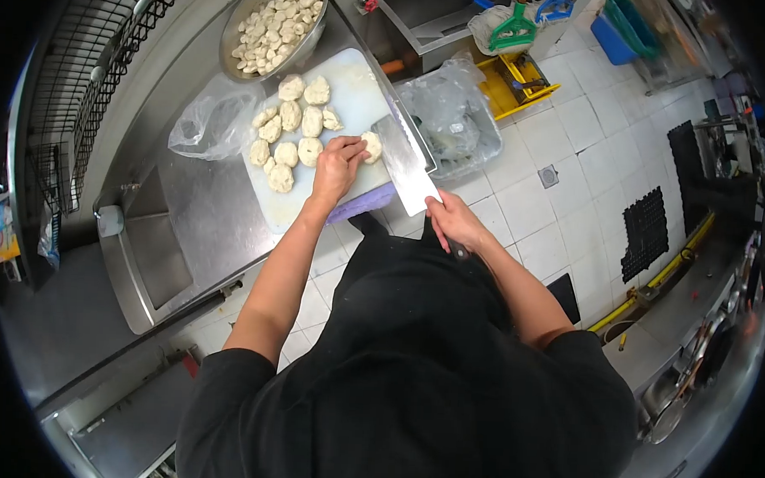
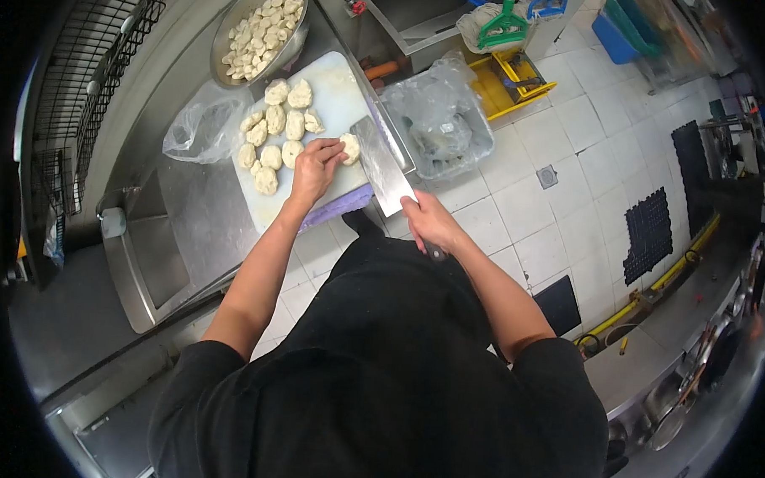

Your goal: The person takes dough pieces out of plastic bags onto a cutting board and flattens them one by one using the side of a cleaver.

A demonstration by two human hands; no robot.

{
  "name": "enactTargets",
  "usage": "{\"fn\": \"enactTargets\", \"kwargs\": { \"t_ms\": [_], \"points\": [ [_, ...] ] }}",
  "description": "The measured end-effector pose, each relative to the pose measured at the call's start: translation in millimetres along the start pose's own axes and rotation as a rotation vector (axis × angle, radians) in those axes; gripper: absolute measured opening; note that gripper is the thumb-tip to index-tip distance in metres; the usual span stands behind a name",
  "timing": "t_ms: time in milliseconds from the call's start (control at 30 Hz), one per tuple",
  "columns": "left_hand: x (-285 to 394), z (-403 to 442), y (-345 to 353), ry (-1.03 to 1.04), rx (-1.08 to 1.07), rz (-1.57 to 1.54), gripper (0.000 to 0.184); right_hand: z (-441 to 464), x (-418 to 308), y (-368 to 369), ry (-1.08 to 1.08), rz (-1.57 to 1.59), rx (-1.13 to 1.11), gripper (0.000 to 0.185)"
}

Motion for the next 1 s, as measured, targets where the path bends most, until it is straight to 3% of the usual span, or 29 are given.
{"fn": "enactTargets", "kwargs": {
  "t_ms": [300,433,533,733,800,833,900,1000],
  "points": [
    [-8,1,0,-0.104,0.045,-0.042,0.019,42,-12,32,-0.019,-0.002,0.054,0.033],
    [-8,-3,0,-0.128,0.083,-0.045,0.020,-6,-17,20,0.005,-0.155,-0.056,0.035],
    [-12,-7,-2,-0.163,0.122,-0.109,0.020,1,-25,30,0.004,-0.154,0.007,0.036],
    [-18,-9,-13,-0.185,0.165,-0.091,0.028,69,-19,50,-0.180,-0.425,0.099,0.035],
    [-14,-10,-11,-0.206,0.133,-0.101,0.030,66,-29,46,-0.493,-0.688,0.203,0.034],
    [-9,-11,-13,-0.194,0.132,-0.105,0.032,59,-25,42,-0.493,-0.693,0.205,0.034],
    [2,-12,-17,-0.188,0.138,-0.115,0.034,30,-43,40,-0.250,-0.459,0.075,0.032],
    [22,-18,-19,-0.087,0.164,-0.190,0.036,2,-55,29,-0.070,-0.408,0.013,0.032]
  ]
}}
Point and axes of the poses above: each hand's wrist, its own z-axis towards the middle knuckle, its own y-axis out of the palm, x = y × z, the point moved 10 cm from there along z, towards the middle knuckle, and after that the axes turned 10 degrees about -y, right-handed, at the moved point
